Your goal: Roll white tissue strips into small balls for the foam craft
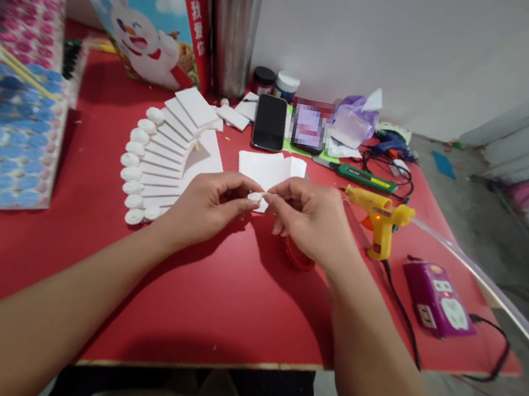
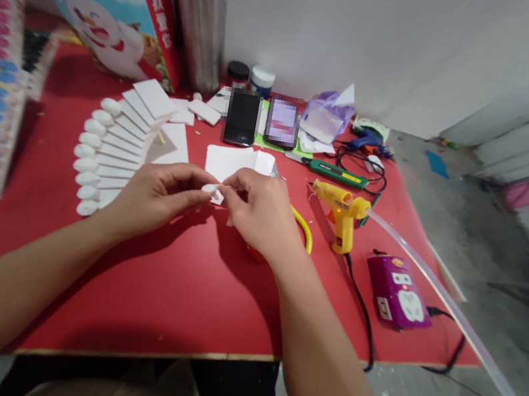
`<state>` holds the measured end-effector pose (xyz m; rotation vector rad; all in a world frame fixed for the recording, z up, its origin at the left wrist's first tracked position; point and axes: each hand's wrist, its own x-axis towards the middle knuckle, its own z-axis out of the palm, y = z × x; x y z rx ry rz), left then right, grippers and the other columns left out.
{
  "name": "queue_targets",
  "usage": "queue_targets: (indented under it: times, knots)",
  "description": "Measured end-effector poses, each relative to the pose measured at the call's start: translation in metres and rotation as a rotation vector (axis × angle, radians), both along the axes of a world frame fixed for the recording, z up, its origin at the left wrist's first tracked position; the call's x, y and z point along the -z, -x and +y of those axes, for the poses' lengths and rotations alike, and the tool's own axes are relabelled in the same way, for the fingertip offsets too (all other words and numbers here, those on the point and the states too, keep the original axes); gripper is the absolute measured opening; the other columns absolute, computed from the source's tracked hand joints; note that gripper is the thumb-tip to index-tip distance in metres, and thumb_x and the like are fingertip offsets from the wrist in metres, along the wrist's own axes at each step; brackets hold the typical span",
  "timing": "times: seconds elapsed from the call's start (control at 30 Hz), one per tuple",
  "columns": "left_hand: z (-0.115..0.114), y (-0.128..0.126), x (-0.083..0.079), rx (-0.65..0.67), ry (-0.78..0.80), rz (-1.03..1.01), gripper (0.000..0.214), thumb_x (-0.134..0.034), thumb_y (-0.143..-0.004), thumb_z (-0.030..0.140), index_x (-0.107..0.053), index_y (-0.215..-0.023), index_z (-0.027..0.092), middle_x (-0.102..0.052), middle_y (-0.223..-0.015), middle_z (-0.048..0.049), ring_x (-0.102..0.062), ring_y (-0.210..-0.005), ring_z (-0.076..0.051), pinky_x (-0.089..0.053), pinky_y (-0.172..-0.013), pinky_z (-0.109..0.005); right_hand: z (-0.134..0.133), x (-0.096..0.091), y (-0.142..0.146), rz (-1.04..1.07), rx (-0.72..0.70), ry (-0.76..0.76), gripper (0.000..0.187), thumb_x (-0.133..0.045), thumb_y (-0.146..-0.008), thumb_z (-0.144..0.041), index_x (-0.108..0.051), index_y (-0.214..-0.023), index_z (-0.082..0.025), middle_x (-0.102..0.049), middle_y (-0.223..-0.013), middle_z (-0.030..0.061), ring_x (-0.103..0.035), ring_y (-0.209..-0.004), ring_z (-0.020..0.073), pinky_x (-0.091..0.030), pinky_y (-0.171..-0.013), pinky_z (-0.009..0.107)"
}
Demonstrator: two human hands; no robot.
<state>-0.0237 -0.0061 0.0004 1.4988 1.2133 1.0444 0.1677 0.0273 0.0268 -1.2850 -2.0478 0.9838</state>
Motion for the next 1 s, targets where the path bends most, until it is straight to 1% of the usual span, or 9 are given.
queue_targets:
  times: [0.17, 0.3, 0.37, 0.5, 0.6, 0.73, 0.83, 0.9, 1.0]
  knots:
    - [0.001, -0.001, -0.001, -0.012, 0.082, -0.104, 0.027, -0.072, -0.086, 0.038, -0.073, -0.100, 0.015, -0.070, -0.074, -0.0035, -0.063, -0.061, -0.016, -0.051, -0.059, -0.027, -0.004, -0.002, 0.002, -0.009, -0.010, -0.054, 0.016, -0.064, -0.092, -0.029, -0.070, -0.081, -0.019, -0.067, -0.060, 0.0023, -0.061, -0.054, 0.0149, -0.043, -0.053, 0.026]
    - [0.002, 0.000, -0.002, -0.031, 0.042, -0.125, 0.018, -0.076, -0.082, 0.030, -0.075, -0.092, 0.015, -0.072, -0.079, -0.0033, -0.064, -0.069, -0.014, -0.051, -0.064, -0.025, -0.007, -0.002, 0.004, -0.011, -0.018, -0.069, 0.017, -0.062, -0.093, -0.029, -0.068, -0.082, -0.019, -0.068, -0.063, 0.0032, -0.061, -0.057, 0.0149, -0.043, -0.053, 0.025]
    - [0.003, 0.000, -0.002, -0.026, 0.064, -0.170, 0.018, -0.079, -0.080, 0.028, -0.075, -0.090, 0.015, -0.073, -0.079, -0.0031, -0.064, -0.070, -0.014, -0.051, -0.066, -0.025, -0.007, -0.003, 0.004, 0.006, -0.034, -0.050, 0.014, -0.064, -0.091, -0.029, -0.067, -0.083, -0.018, -0.069, -0.066, 0.0036, -0.062, -0.057, 0.0147, -0.044, -0.053, 0.025]
    - [0.005, 0.001, 0.003, -0.029, 0.162, -0.336, 0.026, -0.085, -0.076, 0.034, -0.076, -0.093, 0.016, -0.075, -0.086, -0.0043, -0.067, -0.074, -0.014, -0.055, -0.070, -0.026, -0.006, -0.004, 0.003, 0.063, -0.068, 0.018, 0.007, -0.068, -0.086, -0.024, -0.067, -0.089, -0.018, -0.073, -0.075, 0.0046, -0.063, -0.058, 0.0139, -0.047, -0.053, 0.025]
    - [0.007, 0.003, 0.010, 0.007, 0.233, -0.451, 0.029, -0.087, -0.075, 0.036, -0.078, -0.094, 0.017, -0.075, -0.084, -0.0044, -0.066, -0.068, -0.013, -0.056, -0.065, -0.026, -0.007, -0.007, 0.003, 0.149, -0.067, 0.105, 0.008, -0.070, -0.084, -0.022, -0.067, -0.089, -0.017, -0.074, -0.076, 0.0043, -0.064, -0.056, 0.0125, -0.050, -0.052, 0.024]
    - [0.010, 0.003, 0.016, 0.045, 0.445, -0.703, 0.023, -0.089, -0.074, 0.026, -0.077, -0.089, 0.014, -0.073, -0.075, -0.0040, -0.064, -0.062, -0.009, -0.054, -0.059, -0.019, -0.006, -0.012, 0.003, 0.272, -0.033, 0.250, 0.007, -0.067, -0.083, -0.020, -0.068, -0.088, -0.014, -0.071, -0.069, 0.0013, -0.060, -0.044, 0.0095, -0.048, -0.043, 0.022]
    - [0.010, 0.000, 0.013, 0.061, 0.618, -0.855, 0.011, -0.084, -0.078, 0.014, -0.075, -0.083, 0.008, -0.071, -0.074, -0.0065, -0.064, -0.062, -0.007, -0.055, -0.060, -0.014, -0.004, -0.015, 0.002, 0.337, 0.022, 0.300, 0.009, -0.063, -0.083, -0.018, -0.070, -0.087, -0.013, -0.071, -0.069, 0.0009, -0.057, -0.041, 0.0077, -0.045, -0.040, 0.020]
    - [0.008, -0.002, 0.008, 0.049, 0.711, -0.927, 0.004, -0.075, -0.084, 0.006, -0.073, -0.080, 0.006, -0.069, -0.073, -0.0079, -0.065, -0.060, -0.008, -0.055, -0.058, -0.012, -0.002, -0.015, 0.001, 0.379, 0.044, 0.301, 0.010, -0.063, -0.082, -0.018, -0.070, -0.087, -0.012, -0.070, -0.068, 0.0002, -0.055, -0.039, 0.0067, -0.043, -0.038, 0.019]
    - [0.006, -0.004, 0.001, 0.031, 0.801, -1.011, 0.018, -0.058, -0.092, 0.000, -0.072, -0.081, 0.004, -0.069, -0.075, -0.0106, -0.066, -0.060, -0.009, -0.056, -0.055, -0.012, -0.001, -0.014, 0.000, 0.410, 0.035, 0.311, 0.010, -0.065, -0.082, -0.019, -0.071, -0.087, -0.012, -0.070, -0.066, -0.0011, -0.053, -0.038, 0.0058, -0.041, -0.037, 0.018]
